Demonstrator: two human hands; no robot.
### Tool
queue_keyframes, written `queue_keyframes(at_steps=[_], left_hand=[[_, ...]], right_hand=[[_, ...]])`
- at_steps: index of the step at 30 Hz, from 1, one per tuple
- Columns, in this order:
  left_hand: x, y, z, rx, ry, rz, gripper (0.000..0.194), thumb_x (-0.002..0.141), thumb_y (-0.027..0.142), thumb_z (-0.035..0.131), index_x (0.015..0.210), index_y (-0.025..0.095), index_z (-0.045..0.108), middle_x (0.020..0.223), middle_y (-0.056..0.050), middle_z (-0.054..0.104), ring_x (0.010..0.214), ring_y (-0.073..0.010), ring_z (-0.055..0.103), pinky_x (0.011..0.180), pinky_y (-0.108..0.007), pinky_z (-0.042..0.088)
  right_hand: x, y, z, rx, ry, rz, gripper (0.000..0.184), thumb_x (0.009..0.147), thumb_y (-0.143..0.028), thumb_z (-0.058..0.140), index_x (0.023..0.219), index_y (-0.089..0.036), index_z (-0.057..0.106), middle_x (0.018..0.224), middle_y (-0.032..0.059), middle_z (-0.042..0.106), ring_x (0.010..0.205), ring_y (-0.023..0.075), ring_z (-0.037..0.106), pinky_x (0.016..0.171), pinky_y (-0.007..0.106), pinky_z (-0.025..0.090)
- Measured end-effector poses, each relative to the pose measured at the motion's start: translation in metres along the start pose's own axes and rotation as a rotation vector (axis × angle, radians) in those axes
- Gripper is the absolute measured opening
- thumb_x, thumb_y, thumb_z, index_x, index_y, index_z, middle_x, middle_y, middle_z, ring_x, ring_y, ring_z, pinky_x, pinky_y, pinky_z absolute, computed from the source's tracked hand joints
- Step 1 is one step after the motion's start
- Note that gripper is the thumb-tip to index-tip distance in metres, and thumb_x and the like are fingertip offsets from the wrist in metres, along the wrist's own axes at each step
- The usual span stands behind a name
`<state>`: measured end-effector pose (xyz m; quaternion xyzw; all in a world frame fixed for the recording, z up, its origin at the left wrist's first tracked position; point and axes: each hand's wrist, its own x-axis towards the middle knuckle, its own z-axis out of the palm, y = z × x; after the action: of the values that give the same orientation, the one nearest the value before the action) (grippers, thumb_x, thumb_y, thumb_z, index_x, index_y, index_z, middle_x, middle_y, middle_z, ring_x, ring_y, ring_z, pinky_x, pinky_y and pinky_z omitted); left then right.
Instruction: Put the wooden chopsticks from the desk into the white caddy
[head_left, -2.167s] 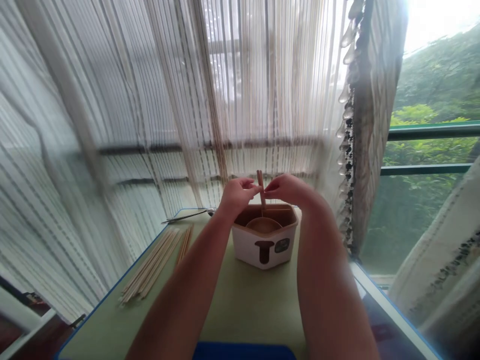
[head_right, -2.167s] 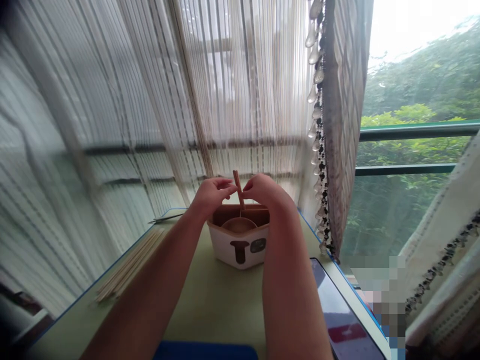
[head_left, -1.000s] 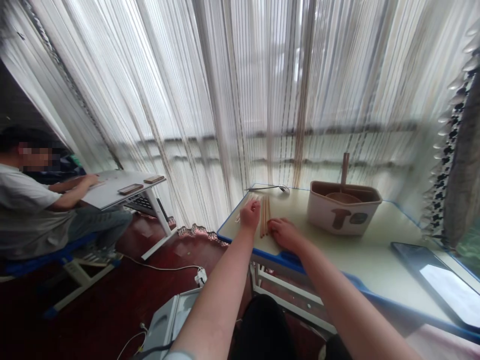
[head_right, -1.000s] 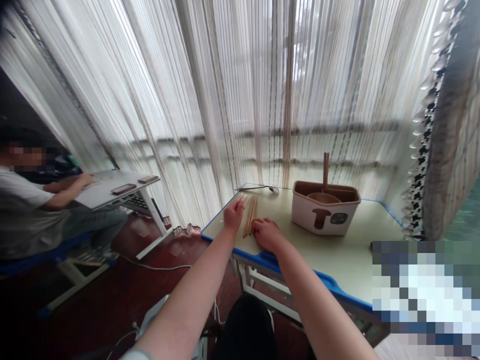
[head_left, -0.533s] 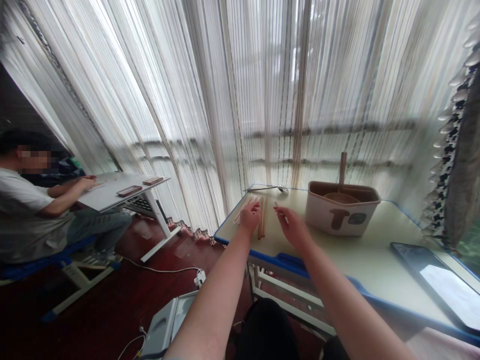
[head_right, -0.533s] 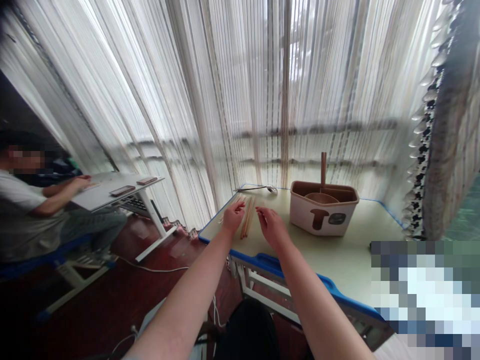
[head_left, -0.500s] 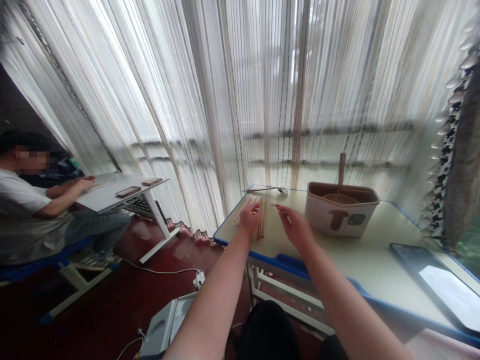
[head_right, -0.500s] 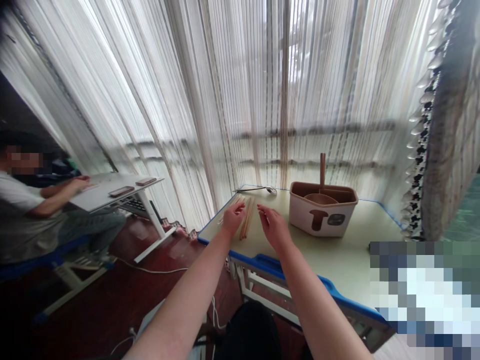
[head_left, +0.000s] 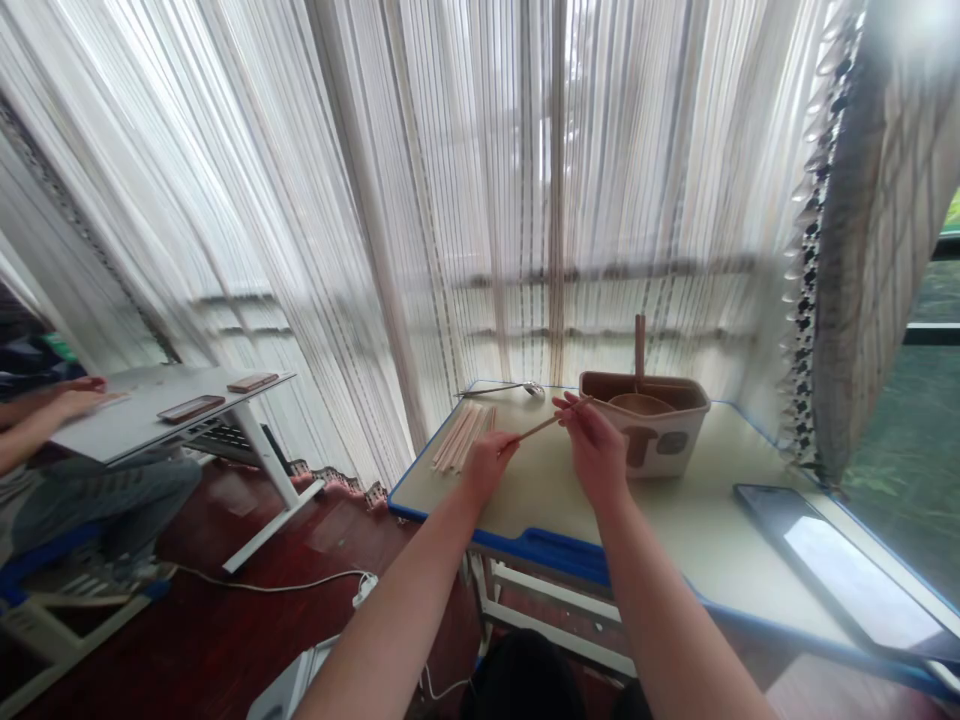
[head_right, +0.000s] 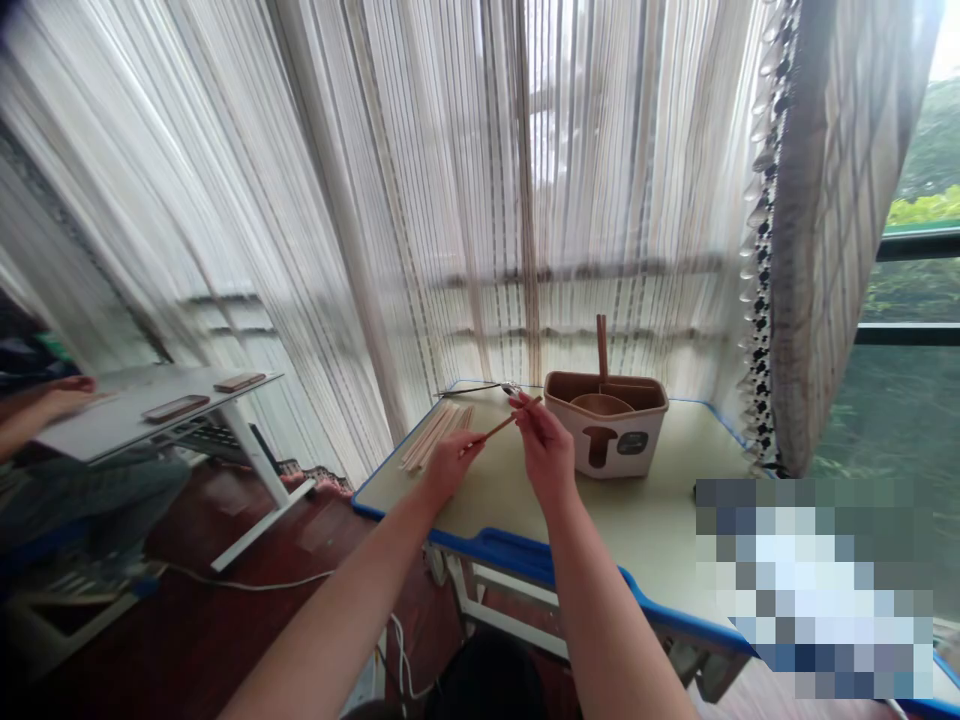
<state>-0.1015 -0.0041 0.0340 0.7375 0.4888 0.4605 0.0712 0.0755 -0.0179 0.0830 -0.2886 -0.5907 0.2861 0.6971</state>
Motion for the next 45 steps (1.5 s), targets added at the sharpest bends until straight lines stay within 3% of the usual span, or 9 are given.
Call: queue_keyframes(at_steps=[5,15,18,22,28,31,36,41,45], left_hand=[[0.0,0.0,0.001,-0.011,0.077,0.054,0.019,0.082,0.026,0.056,0.094,0.019,0.07,0.09,-0.006,0.069,0.081,-0.0167,0.063,0.076,-0.03,0.051],[0.0,0.004,0.007,0.026,0.224,0.117,0.014,0.079,0.025,0.061,0.089,0.02,0.071,0.084,-0.005,0.071,0.077,-0.0155,0.065,0.074,-0.029,0.051],[0.008,0.015,0.007,0.024,0.262,0.146,0.015,0.08,0.026,0.06,0.088,0.019,0.071,0.085,-0.005,0.071,0.077,-0.0154,0.065,0.075,-0.028,0.051],[0.033,0.041,0.006,-0.009,0.276,0.146,0.016,0.08,0.027,0.059,0.087,0.019,0.071,0.082,-0.005,0.071,0.074,-0.0148,0.065,0.072,-0.027,0.051],[0.088,0.098,0.027,-0.277,0.275,0.108,0.02,0.078,0.033,0.061,0.087,0.018,0.07,0.08,-0.005,0.07,0.068,-0.0133,0.064,0.064,-0.024,0.051],[0.116,0.126,0.047,-0.403,0.195,0.101,0.023,0.077,0.036,0.062,0.087,0.017,0.07,0.078,-0.005,0.07,0.069,-0.014,0.065,0.065,-0.025,0.052],[0.159,0.159,0.075,-0.332,-0.06,0.248,0.016,0.077,0.031,0.062,0.083,0.018,0.07,0.075,-0.003,0.07,0.067,-0.0136,0.064,0.065,-0.024,0.05],[0.18,0.171,0.092,-0.209,-0.062,0.329,0.011,0.077,0.025,0.062,0.08,0.019,0.07,0.067,-0.001,0.069,0.062,-0.0123,0.062,0.061,-0.022,0.046],[0.178,0.163,0.1,-0.137,0.053,0.336,0.012,0.078,0.028,0.061,0.08,0.02,0.07,0.071,-0.002,0.069,0.064,-0.0135,0.062,0.063,-0.024,0.046]], right_hand=[[-0.002,0.006,0.006,0.089,0.007,0.031,0.019,0.074,-0.032,0.064,0.087,-0.018,0.065,0.093,0.0073,0.07,0.088,0.0191,0.065,0.082,0.035,0.052],[-0.002,0.009,0.01,0.237,0.04,0.082,0.021,0.067,-0.03,0.072,0.084,-0.018,0.068,0.086,0.0045,0.071,0.082,0.0191,0.066,0.082,0.038,0.053],[0.013,0.002,0.01,0.288,0.014,0.088,0.022,0.066,-0.031,0.072,0.084,-0.018,0.068,0.084,0.0043,0.071,0.081,0.0192,0.066,0.081,0.039,0.053],[0.053,-0.022,0.004,0.266,-0.07,0.036,0.024,0.067,-0.03,0.072,0.088,-0.019,0.069,0.085,0.0036,0.071,0.08,0.0174,0.065,0.079,0.038,0.054],[0.124,-0.081,-0.03,0.091,-0.185,-0.078,0.026,0.065,-0.034,0.072,0.086,-0.019,0.069,0.082,0.0032,0.07,0.075,0.0166,0.065,0.07,0.034,0.056],[0.144,-0.097,-0.058,-0.048,-0.067,-0.168,0.027,0.069,-0.035,0.07,0.09,-0.019,0.07,0.082,0.0037,0.07,0.072,0.0157,0.065,0.069,0.034,0.056],[0.165,-0.093,-0.107,-0.191,0.054,-0.249,0.024,0.072,-0.032,0.068,0.091,-0.019,0.07,0.08,0.0029,0.07,0.069,0.0145,0.065,0.067,0.032,0.057],[0.175,-0.085,-0.132,-0.217,0.125,-0.282,0.022,0.073,-0.032,0.066,0.091,-0.019,0.069,0.081,0.0018,0.07,0.071,0.014,0.065,0.068,0.031,0.058],[0.176,-0.082,-0.131,-0.237,-0.001,-0.294,0.019,0.073,-0.03,0.066,0.089,-0.019,0.069,0.081,0.0016,0.07,0.073,0.0141,0.065,0.068,0.03,0.057]])
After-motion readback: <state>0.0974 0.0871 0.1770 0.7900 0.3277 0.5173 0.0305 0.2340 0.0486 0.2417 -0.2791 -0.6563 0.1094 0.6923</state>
